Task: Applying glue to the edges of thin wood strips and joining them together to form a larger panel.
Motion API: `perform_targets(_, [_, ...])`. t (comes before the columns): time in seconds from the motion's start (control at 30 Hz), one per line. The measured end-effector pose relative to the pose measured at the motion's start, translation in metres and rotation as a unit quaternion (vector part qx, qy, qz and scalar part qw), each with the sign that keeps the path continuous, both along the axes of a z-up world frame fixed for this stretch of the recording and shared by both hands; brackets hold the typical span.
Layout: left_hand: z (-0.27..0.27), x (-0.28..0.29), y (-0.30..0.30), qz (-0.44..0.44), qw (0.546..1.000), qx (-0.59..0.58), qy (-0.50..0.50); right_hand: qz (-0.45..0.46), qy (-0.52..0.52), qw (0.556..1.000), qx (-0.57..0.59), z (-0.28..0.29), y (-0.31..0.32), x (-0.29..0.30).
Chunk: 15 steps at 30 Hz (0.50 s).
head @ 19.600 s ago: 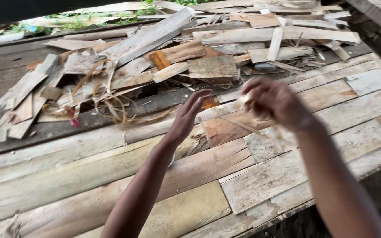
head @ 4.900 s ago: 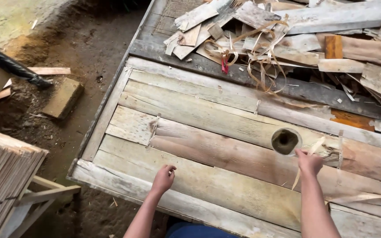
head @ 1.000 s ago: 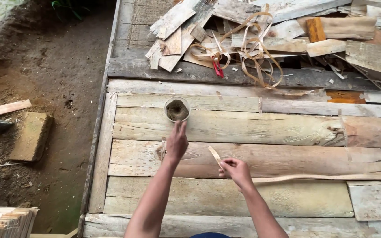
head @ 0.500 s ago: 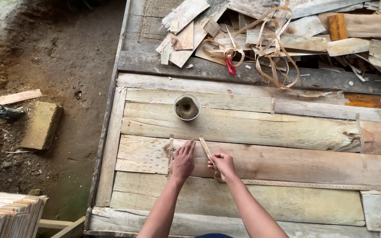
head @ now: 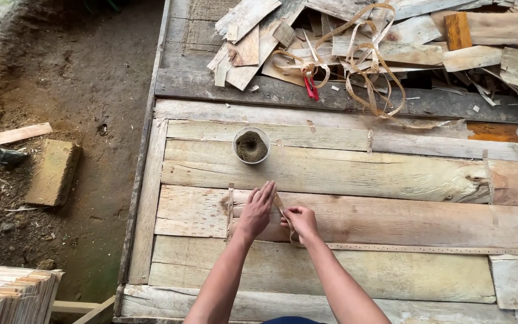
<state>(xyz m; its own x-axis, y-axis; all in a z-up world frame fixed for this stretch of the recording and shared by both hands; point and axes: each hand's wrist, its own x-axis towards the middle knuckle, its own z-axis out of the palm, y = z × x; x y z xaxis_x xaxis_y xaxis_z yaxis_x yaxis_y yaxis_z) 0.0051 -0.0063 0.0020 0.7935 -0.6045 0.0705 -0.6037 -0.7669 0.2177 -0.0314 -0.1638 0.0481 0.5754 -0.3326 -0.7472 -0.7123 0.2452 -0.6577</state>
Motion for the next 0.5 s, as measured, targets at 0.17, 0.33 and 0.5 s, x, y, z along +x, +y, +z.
perform_targets(0.17, [-0.018, -0.009, 0.006, 0.031, 0.999, -0.023, -0.019, -0.006, 0.014, 1.000, -0.001, 0.009, -0.001, 0.000])
perform_targets(0.33, [-0.025, -0.008, 0.005, 0.020, 1.000, -0.003, 0.022, -0.011, 0.023, 1.000, 0.005, 0.010, -0.003, -0.004])
perform_targets(0.5, [-0.016, -0.005, 0.003, 0.016, 0.999, 0.004, 0.046, -0.015, 0.017, 1.000, 0.006, 0.012, -0.001, -0.003])
